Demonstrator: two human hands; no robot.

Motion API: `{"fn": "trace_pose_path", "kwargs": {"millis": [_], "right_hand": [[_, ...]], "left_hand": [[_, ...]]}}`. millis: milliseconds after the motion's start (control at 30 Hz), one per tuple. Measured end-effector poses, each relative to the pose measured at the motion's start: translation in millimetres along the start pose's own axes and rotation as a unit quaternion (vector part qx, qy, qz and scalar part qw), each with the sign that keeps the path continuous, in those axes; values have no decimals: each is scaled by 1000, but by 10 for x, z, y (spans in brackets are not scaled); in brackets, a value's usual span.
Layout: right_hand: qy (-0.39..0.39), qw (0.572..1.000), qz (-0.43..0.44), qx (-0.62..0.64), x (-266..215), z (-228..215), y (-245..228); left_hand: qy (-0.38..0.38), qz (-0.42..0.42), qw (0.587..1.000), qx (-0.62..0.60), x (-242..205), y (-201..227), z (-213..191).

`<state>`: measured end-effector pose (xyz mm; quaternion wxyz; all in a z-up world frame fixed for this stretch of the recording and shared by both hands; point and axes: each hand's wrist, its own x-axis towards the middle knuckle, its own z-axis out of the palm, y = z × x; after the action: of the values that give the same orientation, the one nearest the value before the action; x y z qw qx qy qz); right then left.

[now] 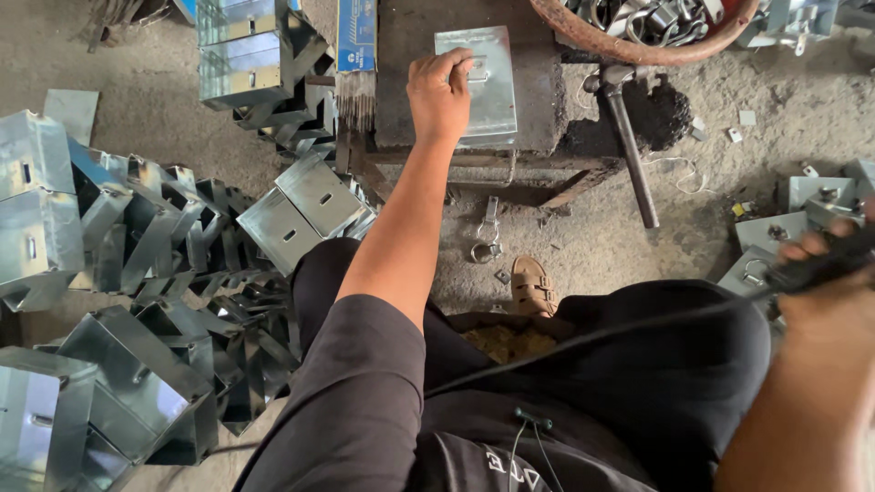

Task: The person sits on the floor and welds metal rings onto small metal boxes using a welding torch. They pick up a box, place a ring on it, weld it in place, and then set the finished box aside. This process is repeated multiple times.

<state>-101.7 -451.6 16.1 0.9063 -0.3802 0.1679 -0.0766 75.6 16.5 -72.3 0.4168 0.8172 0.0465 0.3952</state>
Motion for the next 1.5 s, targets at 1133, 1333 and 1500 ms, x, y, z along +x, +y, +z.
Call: {"fn": "trace_pose_path", "kwargs": {"millis": [1133, 1333, 1500], "right_hand": [[-156, 892, -147, -397, -298, 748, 1035], [-164, 893, -146, -393, -297, 757, 1040], [-163, 894, -142, -394, -302, 791, 1034]], "left_hand": [[-23, -50, 999, -1, -41, -153, 38], [-22, -34, 999, 20, -31, -172, 26], [-26, -37, 999, 25, -97, -351, 111]]}}
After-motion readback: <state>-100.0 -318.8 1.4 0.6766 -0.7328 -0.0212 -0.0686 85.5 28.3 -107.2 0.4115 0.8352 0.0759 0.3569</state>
